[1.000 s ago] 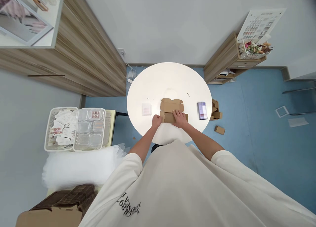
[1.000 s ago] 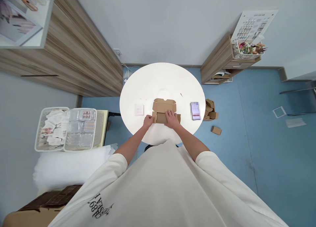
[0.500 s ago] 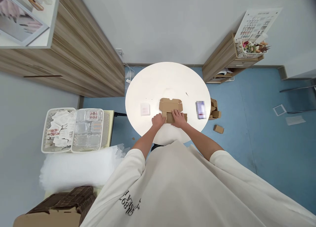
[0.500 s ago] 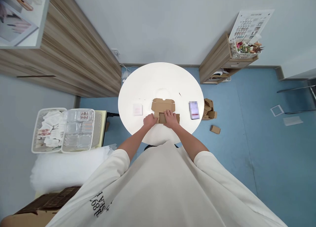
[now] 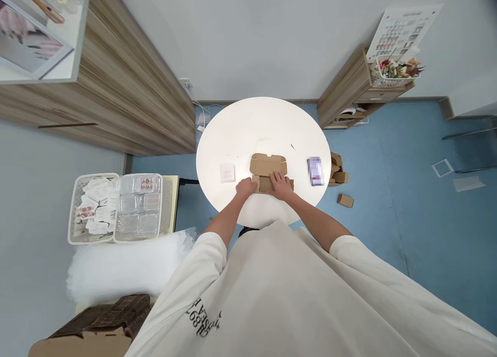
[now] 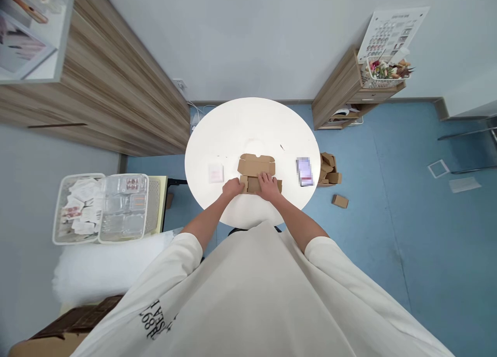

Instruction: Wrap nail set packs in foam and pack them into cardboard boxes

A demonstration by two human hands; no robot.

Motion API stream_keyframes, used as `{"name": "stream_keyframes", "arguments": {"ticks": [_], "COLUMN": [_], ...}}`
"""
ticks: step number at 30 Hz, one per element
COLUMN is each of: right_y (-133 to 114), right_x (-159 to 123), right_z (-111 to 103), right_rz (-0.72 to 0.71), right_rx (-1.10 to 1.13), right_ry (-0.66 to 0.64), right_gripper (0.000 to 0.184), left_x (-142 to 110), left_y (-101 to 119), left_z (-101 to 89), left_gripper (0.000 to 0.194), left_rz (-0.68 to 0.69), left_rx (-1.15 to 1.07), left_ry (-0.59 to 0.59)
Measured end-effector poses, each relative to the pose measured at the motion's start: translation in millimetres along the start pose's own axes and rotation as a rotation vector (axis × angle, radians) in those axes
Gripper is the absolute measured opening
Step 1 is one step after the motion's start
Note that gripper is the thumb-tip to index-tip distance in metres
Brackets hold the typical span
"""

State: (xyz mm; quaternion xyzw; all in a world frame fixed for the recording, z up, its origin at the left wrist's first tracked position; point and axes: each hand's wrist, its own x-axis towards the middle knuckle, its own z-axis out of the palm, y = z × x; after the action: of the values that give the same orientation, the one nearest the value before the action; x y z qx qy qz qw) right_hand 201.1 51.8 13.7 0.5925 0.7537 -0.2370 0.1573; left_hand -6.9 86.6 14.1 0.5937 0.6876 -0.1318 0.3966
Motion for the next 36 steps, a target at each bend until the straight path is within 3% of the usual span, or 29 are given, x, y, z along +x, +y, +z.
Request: {"name": "stream_keyframes", "arguments": {"ticks": [4,14,30,33,36], "right_y": [1.2,0.0,0.2,-0.4,-1.3], "right_x": [0.7,3.0,2.8,2.0,1.1], "right_z": [1.4,5.7,8.6,7.1,5.2], "right_rz": [0.002,-0.006,-0.009,-0.009,-0.008], "right_rx": [0.0,-0.001,-0.029,-0.022,-0.028], "right_ry": [-0.001,-0.01,-0.003,-0.009,-0.011], "right_gripper": [0.093,0.11,0.106,0.105,0.104], "left_x": [1.6,2.0,-13.6,-22.8,-26.9], "left_y": [-1.0,-1.2,4.7,-0.9,-5.7], "left_z": [-2.8,4.0,11.2,14.6,17.3], "left_gripper": [0.022,0.024,0.029,0.044,0.086], "left_rz": [0.002,0.07,0.163,0.294,0.431], "left_rx": [0.011,0.123,0.282,0.281,0.357], "left_ry": [-0.015,0.016,0.126,0.227,0.24]}}
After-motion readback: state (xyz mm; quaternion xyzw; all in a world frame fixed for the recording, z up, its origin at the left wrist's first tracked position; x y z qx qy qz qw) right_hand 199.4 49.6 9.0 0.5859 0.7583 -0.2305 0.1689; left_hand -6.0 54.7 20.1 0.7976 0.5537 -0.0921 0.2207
